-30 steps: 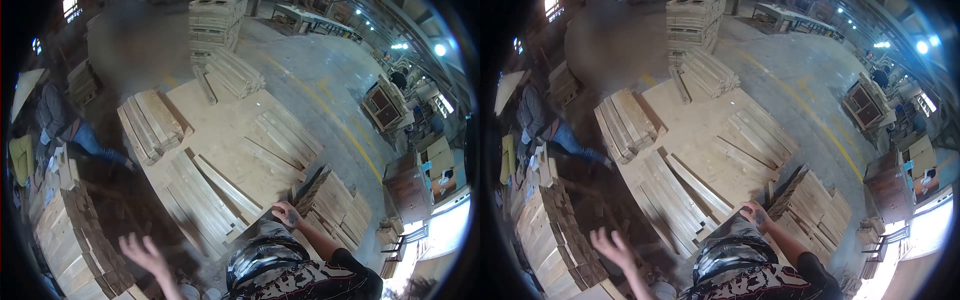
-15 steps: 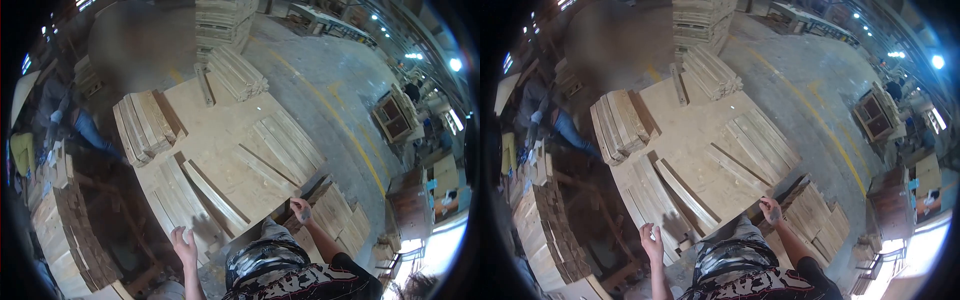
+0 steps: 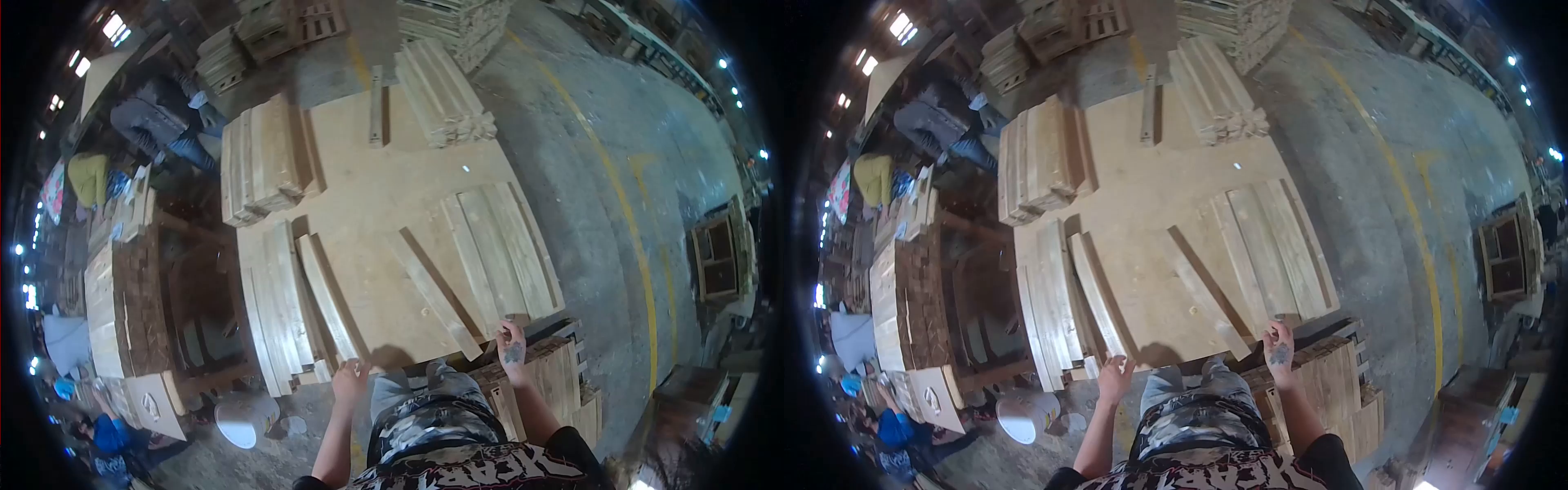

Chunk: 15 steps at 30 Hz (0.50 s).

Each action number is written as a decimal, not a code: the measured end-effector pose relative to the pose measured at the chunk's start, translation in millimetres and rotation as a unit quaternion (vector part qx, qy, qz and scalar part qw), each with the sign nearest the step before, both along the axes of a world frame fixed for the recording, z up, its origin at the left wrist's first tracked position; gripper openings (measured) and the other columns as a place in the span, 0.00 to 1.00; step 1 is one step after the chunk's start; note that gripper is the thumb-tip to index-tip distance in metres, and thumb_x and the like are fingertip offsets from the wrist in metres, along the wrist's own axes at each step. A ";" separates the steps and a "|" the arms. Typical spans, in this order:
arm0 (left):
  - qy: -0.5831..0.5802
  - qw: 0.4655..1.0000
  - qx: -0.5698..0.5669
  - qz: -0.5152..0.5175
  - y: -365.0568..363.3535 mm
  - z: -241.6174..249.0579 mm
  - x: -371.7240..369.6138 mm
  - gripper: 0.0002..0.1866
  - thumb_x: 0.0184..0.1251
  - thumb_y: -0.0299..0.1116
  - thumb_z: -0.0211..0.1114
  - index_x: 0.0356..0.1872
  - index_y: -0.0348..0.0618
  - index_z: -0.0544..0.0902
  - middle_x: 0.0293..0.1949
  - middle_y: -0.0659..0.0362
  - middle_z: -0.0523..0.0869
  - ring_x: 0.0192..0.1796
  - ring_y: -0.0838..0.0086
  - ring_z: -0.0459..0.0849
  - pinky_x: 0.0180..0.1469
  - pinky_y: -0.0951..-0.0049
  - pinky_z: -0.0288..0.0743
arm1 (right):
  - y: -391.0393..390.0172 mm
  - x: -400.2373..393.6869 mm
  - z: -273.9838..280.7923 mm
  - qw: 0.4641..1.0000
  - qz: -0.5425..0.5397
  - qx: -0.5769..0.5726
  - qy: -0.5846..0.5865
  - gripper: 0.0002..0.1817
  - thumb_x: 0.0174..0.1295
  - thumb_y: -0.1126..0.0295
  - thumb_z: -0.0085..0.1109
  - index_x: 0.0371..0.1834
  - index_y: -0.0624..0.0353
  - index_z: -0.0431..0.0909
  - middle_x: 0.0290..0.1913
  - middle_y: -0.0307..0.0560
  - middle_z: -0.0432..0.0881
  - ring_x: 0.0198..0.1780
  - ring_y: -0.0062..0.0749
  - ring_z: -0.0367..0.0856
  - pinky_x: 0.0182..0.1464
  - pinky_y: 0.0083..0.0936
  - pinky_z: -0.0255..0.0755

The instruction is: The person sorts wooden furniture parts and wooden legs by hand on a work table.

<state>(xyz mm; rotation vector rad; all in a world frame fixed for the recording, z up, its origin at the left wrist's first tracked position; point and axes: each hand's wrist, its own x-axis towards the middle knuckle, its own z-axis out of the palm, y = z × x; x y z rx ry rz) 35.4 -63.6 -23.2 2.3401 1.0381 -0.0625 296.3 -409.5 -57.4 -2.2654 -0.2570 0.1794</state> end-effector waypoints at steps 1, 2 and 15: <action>0.024 1.000 -0.004 -0.008 -7.4 -4.5 -3.5 0.18 0.68 0.46 0.70 0.47 0.42 0.86 0.40 0.46 0.89 0.43 0.50 0.89 0.45 0.52 0.82 | -4.4 3.1 -5.6 1.000 -0.002 -0.006 -0.015 0.19 0.63 0.72 0.67 0.58 0.56 0.80 0.47 0.52 0.80 0.46 0.42 0.82 0.47 0.33 0.80; 0.002 1.000 -0.006 -0.014 -12.6 -12.7 -6.6 0.18 0.67 0.46 0.70 0.46 0.42 0.86 0.41 0.45 0.89 0.43 0.49 0.89 0.44 0.53 0.82 | -7.8 6.5 -12.4 0.999 -0.003 -0.028 -0.036 0.21 0.61 0.73 0.67 0.58 0.56 0.79 0.48 0.52 0.80 0.48 0.44 0.81 0.50 0.35 0.78; -0.018 0.998 -0.047 -0.044 -16.0 2.4 5.8 0.16 0.68 0.42 0.69 0.46 0.39 0.87 0.40 0.45 0.89 0.44 0.50 0.89 0.46 0.54 0.81 | -13.0 10.5 -110.9 0.889 -0.341 0.301 0.053 0.42 0.55 0.65 0.76 0.71 0.64 0.63 0.61 0.60 0.73 0.62 0.46 0.74 0.68 0.38 0.67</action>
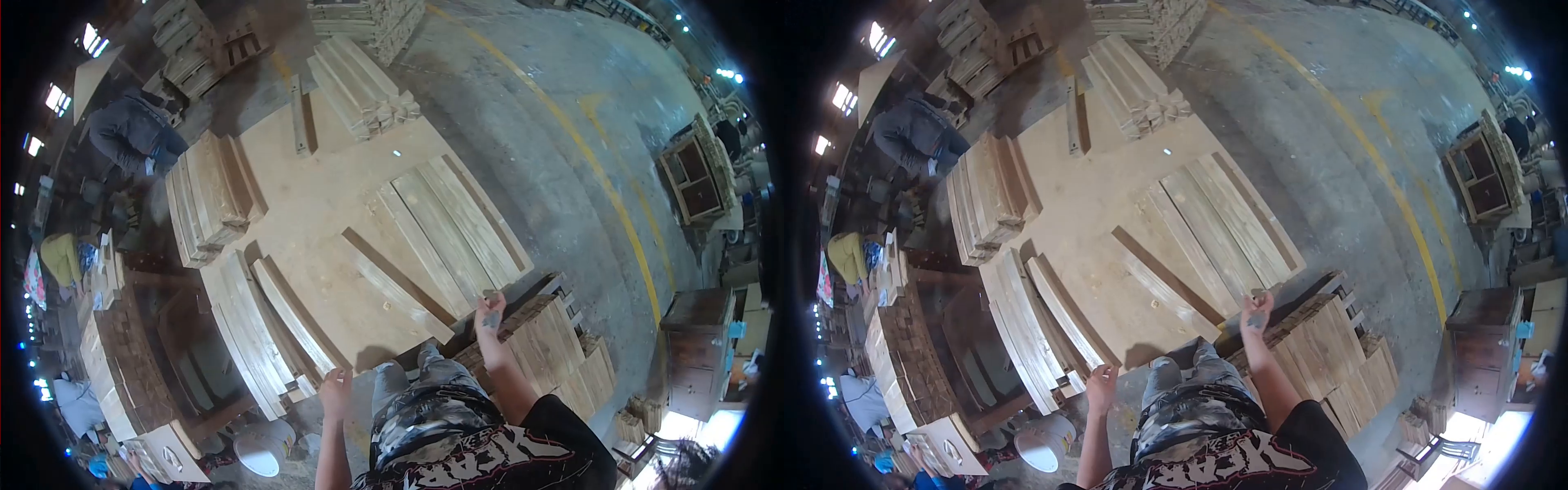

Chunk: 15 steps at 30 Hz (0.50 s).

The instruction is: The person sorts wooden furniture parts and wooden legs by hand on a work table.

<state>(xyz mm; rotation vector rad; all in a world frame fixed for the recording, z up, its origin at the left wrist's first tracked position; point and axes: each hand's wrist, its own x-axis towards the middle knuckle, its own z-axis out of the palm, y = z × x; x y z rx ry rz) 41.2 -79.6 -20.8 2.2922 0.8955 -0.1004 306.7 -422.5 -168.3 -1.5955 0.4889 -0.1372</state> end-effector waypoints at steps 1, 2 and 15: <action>0.000 1.000 0.001 -0.006 0.0 -1.0 0.9 0.16 0.68 0.42 0.69 0.46 0.39 0.87 0.40 0.45 0.89 0.44 0.51 0.89 0.46 0.54 0.81 | 3.9 -5.3 -33.0 0.997 0.013 -0.081 -0.014 0.43 0.56 0.65 0.76 0.72 0.66 0.62 0.63 0.60 0.73 0.65 0.46 0.73 0.69 0.37 0.67; 0.002 1.000 0.002 -0.013 -1.0 -0.6 0.8 0.15 0.68 0.41 0.69 0.45 0.39 0.87 0.40 0.45 0.89 0.44 0.51 0.89 0.46 0.55 0.81 | 9.4 -15.4 -62.5 0.986 0.024 -0.161 -0.026 0.44 0.57 0.66 0.75 0.73 0.69 0.60 0.65 0.61 0.72 0.67 0.46 0.72 0.69 0.37 0.68; 0.011 0.997 -0.016 -0.070 -32.7 21.1 22.0 0.17 0.69 0.42 0.70 0.48 0.39 0.86 0.39 0.46 0.90 0.39 0.55 0.91 0.41 0.59 0.83 | 24.3 7.8 97.3 0.872 0.122 -0.473 -0.045 0.38 0.52 0.68 0.71 0.69 0.58 0.66 0.62 0.60 0.70 0.64 0.59 0.71 0.67 0.49 0.66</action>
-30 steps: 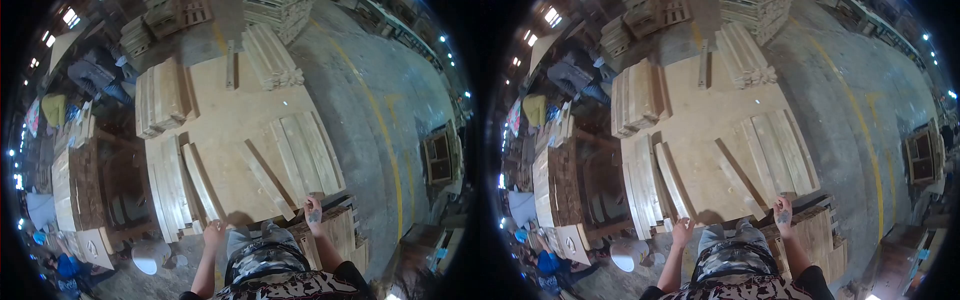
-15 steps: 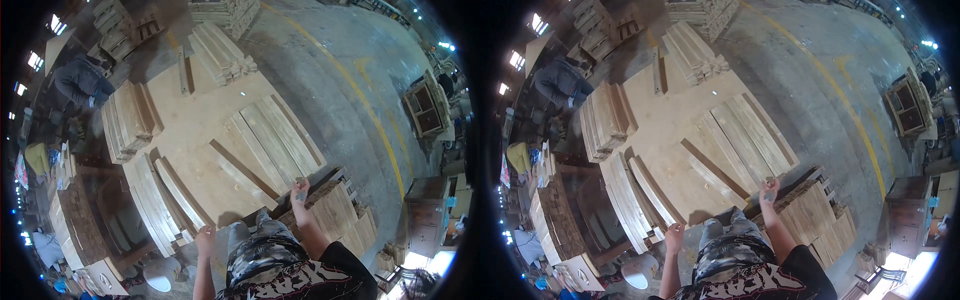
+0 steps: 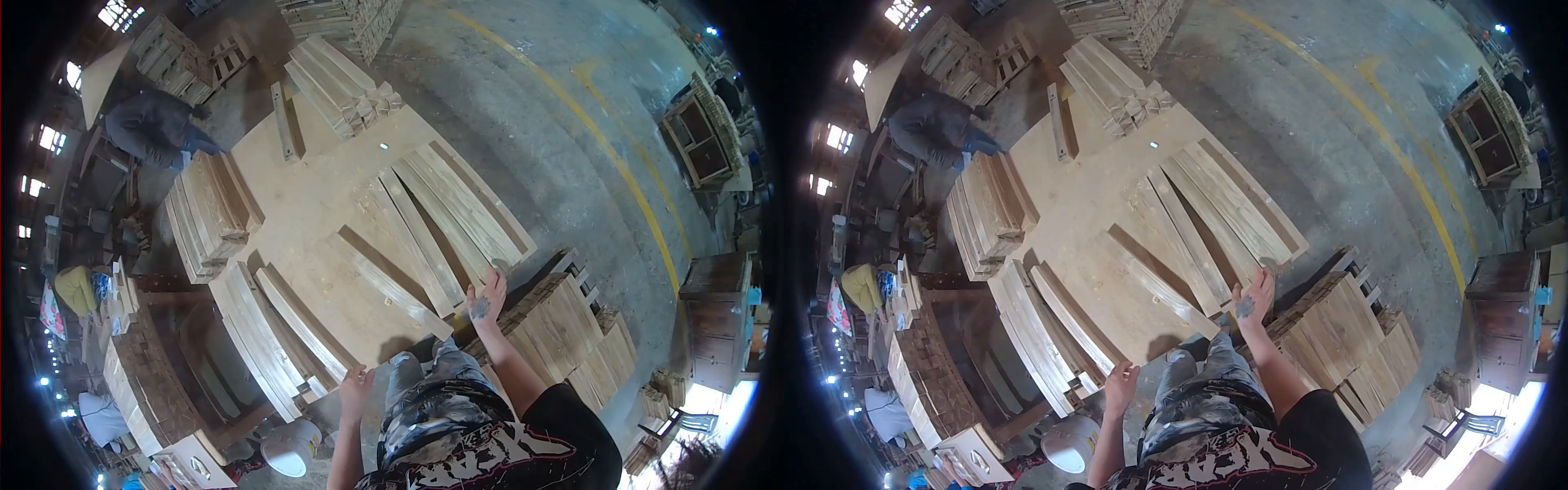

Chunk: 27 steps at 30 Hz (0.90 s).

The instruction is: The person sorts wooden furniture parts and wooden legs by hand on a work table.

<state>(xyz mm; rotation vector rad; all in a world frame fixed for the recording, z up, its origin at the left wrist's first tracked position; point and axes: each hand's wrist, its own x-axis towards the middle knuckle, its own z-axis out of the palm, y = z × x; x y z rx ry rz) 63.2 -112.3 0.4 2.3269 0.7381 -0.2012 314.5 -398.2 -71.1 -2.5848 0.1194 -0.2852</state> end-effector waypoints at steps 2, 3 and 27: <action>-0.013 1.000 0.013 -0.015 -1.1 -2.4 -3.5 0.16 0.69 0.41 0.71 0.47 0.39 0.86 0.38 0.46 0.89 0.38 0.53 0.90 0.39 0.58 0.82 | -5.5 7.3 1.3 0.997 0.031 -0.070 0.032 0.37 0.51 0.68 0.71 0.67 0.56 0.67 0.62 0.58 0.70 0.63 0.57 0.72 0.66 0.48 0.68; -0.015 1.000 0.012 -0.012 -1.4 -4.9 -5.0 0.16 0.69 0.41 0.71 0.47 0.39 0.86 0.37 0.47 0.89 0.38 0.53 0.90 0.39 0.58 0.83 | -9.0 10.1 -3.0 0.995 0.023 -0.069 0.064 0.37 0.52 0.67 0.71 0.67 0.56 0.67 0.62 0.58 0.70 0.64 0.56 0.72 0.66 0.47 0.68; 0.054 0.974 -0.163 0.151 -71.4 -96.0 201.5 0.47 0.74 0.47 0.61 0.81 0.35 0.44 0.53 0.33 0.85 0.53 0.40 0.86 0.55 0.48 0.80 | -67.7 71.4 40.3 0.855 0.166 0.364 0.329 0.25 0.60 0.65 0.67 0.57 0.61 0.70 0.47 0.43 0.78 0.47 0.28 0.77 0.52 0.28 0.71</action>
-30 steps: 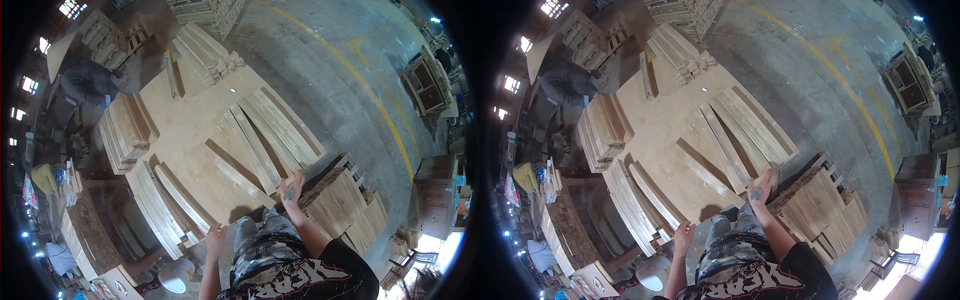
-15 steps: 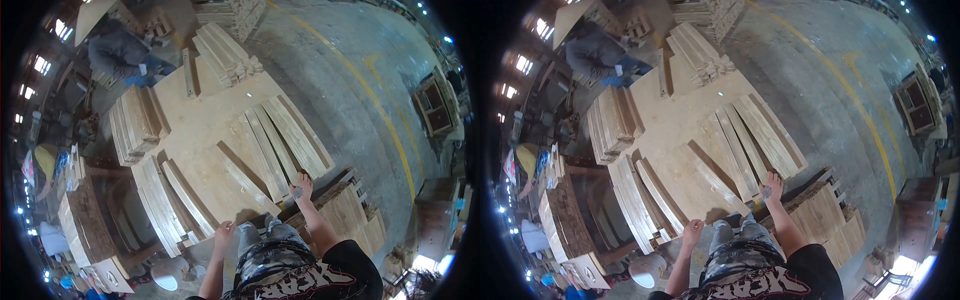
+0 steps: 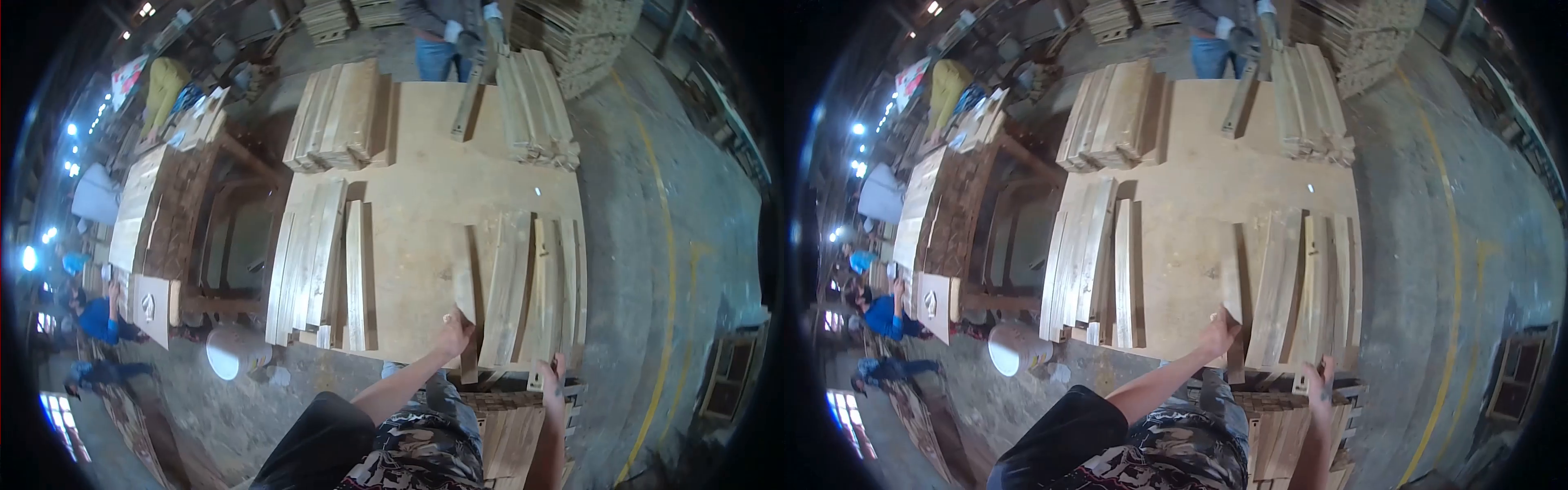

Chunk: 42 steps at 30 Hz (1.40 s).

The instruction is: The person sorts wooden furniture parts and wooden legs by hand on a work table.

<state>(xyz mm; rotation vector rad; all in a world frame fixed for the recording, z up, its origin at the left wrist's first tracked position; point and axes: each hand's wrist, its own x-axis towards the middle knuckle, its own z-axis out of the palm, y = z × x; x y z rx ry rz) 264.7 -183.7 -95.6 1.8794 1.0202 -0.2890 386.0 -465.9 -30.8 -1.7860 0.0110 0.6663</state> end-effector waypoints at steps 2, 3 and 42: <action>-0.014 0.997 0.003 -0.079 1.8 -6.6 14.5 0.50 0.73 0.50 0.62 0.82 0.36 0.42 0.54 0.35 0.84 0.54 0.43 0.86 0.57 0.48 0.80 | -3.4 -9.0 12.8 1.000 0.022 0.005 -0.014 0.23 0.60 0.66 0.67 0.55 0.60 0.70 0.45 0.43 0.78 0.44 0.27 0.76 0.48 0.28 0.71; -0.016 0.993 -0.008 -0.117 6.0 -7.3 25.9 0.50 0.72 0.50 0.62 0.82 0.37 0.42 0.54 0.35 0.85 0.54 0.43 0.86 0.58 0.49 0.80 | 9.1 -17.0 20.8 0.998 0.006 0.017 -0.054 0.21 0.60 0.68 0.67 0.53 0.59 0.70 0.41 0.40 0.76 0.40 0.24 0.74 0.42 0.28 0.70; 0.152 0.937 0.279 0.142 312.9 81.6 -239.1 0.64 0.47 0.45 0.79 0.83 0.45 0.47 0.75 0.26 0.51 0.76 0.24 0.53 0.73 0.25 0.45 | 173.0 -115.7 -108.1 0.913 0.176 -0.198 -0.309 0.28 0.44 0.79 0.77 0.50 0.57 0.74 0.39 0.48 0.77 0.43 0.45 0.76 0.46 0.37 0.71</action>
